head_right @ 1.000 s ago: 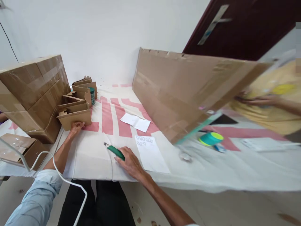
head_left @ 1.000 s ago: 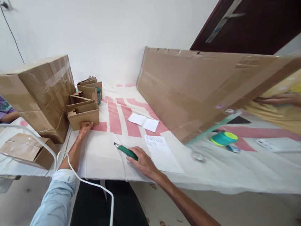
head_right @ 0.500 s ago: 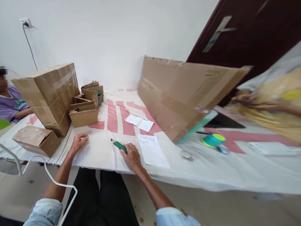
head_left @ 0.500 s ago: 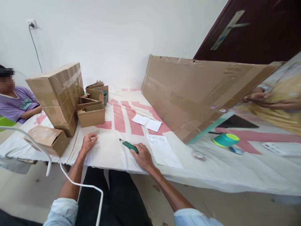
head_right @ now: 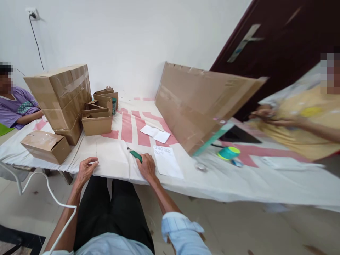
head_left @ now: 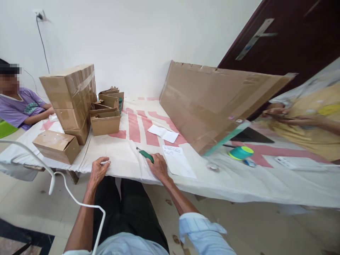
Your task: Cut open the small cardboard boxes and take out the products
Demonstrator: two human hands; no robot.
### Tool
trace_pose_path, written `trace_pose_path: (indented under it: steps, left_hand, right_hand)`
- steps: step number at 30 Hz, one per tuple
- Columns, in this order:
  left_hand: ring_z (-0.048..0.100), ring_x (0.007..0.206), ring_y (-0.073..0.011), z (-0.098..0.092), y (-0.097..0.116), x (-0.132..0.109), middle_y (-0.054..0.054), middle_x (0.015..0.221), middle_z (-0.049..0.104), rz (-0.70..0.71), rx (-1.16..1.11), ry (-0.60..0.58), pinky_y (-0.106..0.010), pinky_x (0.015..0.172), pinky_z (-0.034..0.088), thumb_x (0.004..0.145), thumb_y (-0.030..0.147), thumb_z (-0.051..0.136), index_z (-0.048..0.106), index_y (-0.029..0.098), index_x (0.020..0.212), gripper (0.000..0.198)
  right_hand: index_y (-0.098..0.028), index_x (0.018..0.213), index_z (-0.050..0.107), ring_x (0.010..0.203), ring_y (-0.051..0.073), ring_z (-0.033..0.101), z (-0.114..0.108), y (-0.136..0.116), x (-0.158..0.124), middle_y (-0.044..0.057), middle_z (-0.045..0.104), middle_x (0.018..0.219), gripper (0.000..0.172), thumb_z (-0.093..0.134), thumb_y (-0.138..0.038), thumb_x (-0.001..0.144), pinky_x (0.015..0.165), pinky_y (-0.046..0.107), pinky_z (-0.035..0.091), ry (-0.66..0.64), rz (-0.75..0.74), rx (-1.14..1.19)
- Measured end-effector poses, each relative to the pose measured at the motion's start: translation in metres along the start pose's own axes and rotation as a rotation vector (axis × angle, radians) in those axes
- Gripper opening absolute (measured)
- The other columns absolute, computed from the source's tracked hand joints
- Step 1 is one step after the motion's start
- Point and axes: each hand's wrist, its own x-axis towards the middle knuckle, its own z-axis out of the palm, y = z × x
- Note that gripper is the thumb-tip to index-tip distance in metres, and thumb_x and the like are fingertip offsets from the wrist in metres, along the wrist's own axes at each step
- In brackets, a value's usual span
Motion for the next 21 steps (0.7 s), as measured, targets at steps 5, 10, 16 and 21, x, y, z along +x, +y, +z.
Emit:
trace_pose_path:
  steps: [5,10,16,21]
  left_hand:
    - [0.078,0.102,-0.0319,-0.016,0.004,-0.009,-0.015,0.109,0.084,0.005,-0.005,0.063,-0.045,0.091,0.062,0.082,0.043,0.074,0.082,0.017,0.098,0.032]
    - [0.078,0.104,-0.0308,-0.025,0.029,-0.022,-0.014,0.110,0.084,0.045,-0.028,0.062,-0.044,0.092,0.060,0.080,0.038,0.077,0.083,0.019,0.101,0.029]
    - [0.078,0.098,-0.0264,-0.014,0.109,-0.045,-0.013,0.102,0.083,0.393,-0.447,-0.344,-0.038,0.089,0.060,0.096,0.047,0.073,0.082,0.018,0.102,0.031]
    - [0.079,0.096,-0.0213,0.003,0.186,-0.074,-0.011,0.106,0.083,0.944,-0.428,-0.167,-0.035,0.084,0.061,0.102,0.016,0.060,0.073,0.021,0.116,0.019]
  right_hand:
    - [-0.021,0.101,0.070,0.095,0.029,0.056,0.001,0.002,-0.002,0.011,0.067,0.096,0.020,0.055,-0.033,0.097,0.088,0.040,0.045,0.009,-0.021,-0.004]
    - [-0.021,0.100,0.070,0.093,0.029,0.055,0.003,0.006,-0.009,0.011,0.066,0.094,0.021,0.055,-0.036,0.096,0.088,0.041,0.045,0.032,-0.029,0.000]
    - [-0.020,0.103,0.070,0.094,0.030,0.055,0.000,0.006,-0.010,0.013,0.067,0.098,0.025,0.054,-0.038,0.096,0.089,0.042,0.045,-0.002,-0.023,0.023]
    - [-0.021,0.102,0.069,0.094,0.029,0.056,-0.005,0.001,-0.008,0.012,0.066,0.095,0.022,0.053,-0.036,0.098,0.090,0.042,0.045,-0.030,0.002,0.036]
